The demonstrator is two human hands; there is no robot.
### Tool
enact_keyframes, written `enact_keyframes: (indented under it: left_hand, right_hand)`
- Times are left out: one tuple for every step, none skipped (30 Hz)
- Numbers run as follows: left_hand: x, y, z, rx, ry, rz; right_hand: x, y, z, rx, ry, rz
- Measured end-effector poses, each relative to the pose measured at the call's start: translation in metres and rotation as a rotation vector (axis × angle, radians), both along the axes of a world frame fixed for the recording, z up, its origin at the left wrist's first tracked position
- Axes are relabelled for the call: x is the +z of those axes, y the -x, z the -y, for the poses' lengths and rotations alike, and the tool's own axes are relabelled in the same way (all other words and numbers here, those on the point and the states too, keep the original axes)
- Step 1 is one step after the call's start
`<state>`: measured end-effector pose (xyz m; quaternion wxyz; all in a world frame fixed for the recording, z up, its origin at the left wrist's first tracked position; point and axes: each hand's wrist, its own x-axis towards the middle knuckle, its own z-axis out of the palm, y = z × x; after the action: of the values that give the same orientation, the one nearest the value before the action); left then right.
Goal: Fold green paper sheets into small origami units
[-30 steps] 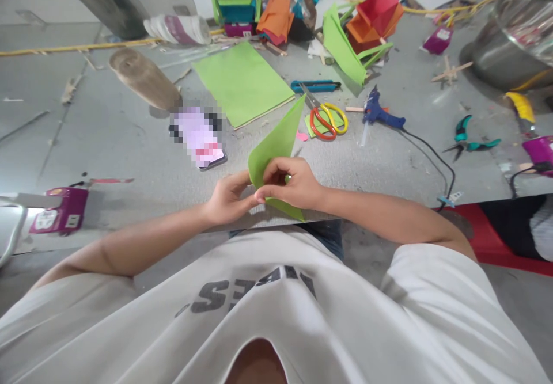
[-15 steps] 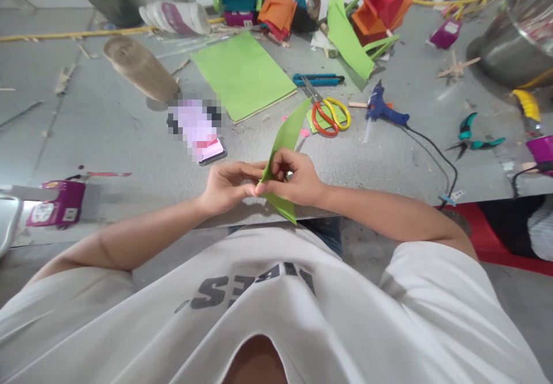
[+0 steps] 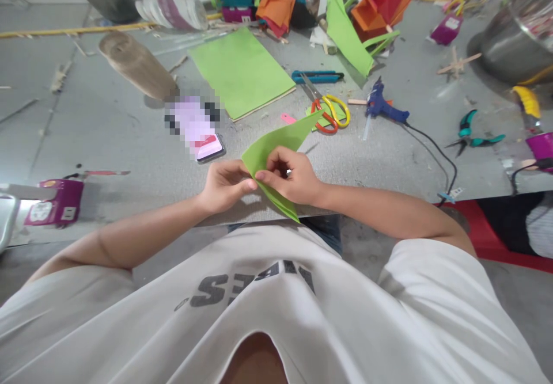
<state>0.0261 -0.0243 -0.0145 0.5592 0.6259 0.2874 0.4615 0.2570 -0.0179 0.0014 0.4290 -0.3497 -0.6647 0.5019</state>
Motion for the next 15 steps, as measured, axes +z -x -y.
enact_keyframes:
  left_hand:
    - [-0.0003,0.0001,0.0001,0.009,-0.001,-0.008]
    - [-0.0004,-0.0001,0.0002,0.015,-0.003,-0.015]
    - [-0.0003,-0.0004,0.0005,0.018,-0.008,-0.018]
    - [0.0000,-0.0008,0.0008,0.020,-0.016,-0.012]
    - [0.0003,-0.0013,0.0012,0.022,-0.026,-0.003]
    - [0.0004,-0.0016,0.0014,0.025,-0.036,0.003]
    - [0.0003,-0.0018,0.0016,0.032,-0.046,0.002]
    - [-0.0002,-0.0017,0.0017,0.044,-0.055,-0.008]
    - [-0.0010,-0.0014,0.0017,0.060,-0.064,-0.023]
    - [-0.0021,-0.0008,0.0015,0.076,-0.071,-0.039]
    - [-0.0035,-0.0002,0.0013,0.086,-0.076,-0.049]
    - [-0.0048,0.0005,0.0011,0.089,-0.081,-0.052]
    - [-0.0061,0.0010,0.0009,0.088,-0.083,-0.049]
    - [-0.0071,0.0014,0.0008,0.085,-0.084,-0.046]
    - [-0.0076,0.0015,0.0008,0.082,-0.085,-0.043]
  right_hand:
    - [0.0004,0.0003,0.0004,0.000,0.002,0.003]
    - [0.0009,0.0005,0.0007,-0.002,0.003,0.005]
    - [0.0014,0.0007,0.0009,-0.005,0.003,0.003]
    - [0.0019,0.0008,0.0010,-0.007,0.002,-0.002]
    - [0.0025,0.0008,0.0011,-0.008,-0.001,-0.009]
    - [0.0030,0.0009,0.0011,-0.009,-0.004,-0.015]
    - [0.0034,0.0009,0.0011,-0.009,-0.006,-0.017]
    - [0.0038,0.0009,0.0011,-0.008,-0.007,-0.016]
    - [0.0041,0.0009,0.0013,-0.007,-0.006,-0.011]
    - [0.0042,0.0009,0.0016,-0.006,-0.003,-0.004]
    - [0.0042,0.0009,0.0019,-0.003,0.002,0.004]
    - [0.0040,0.0010,0.0023,0.000,0.007,0.009]
    - [0.0038,0.0011,0.0026,0.003,0.013,0.011]
    - [0.0036,0.0011,0.0029,0.004,0.017,0.011]
    - [0.0034,0.0012,0.0030,0.004,0.019,0.009]
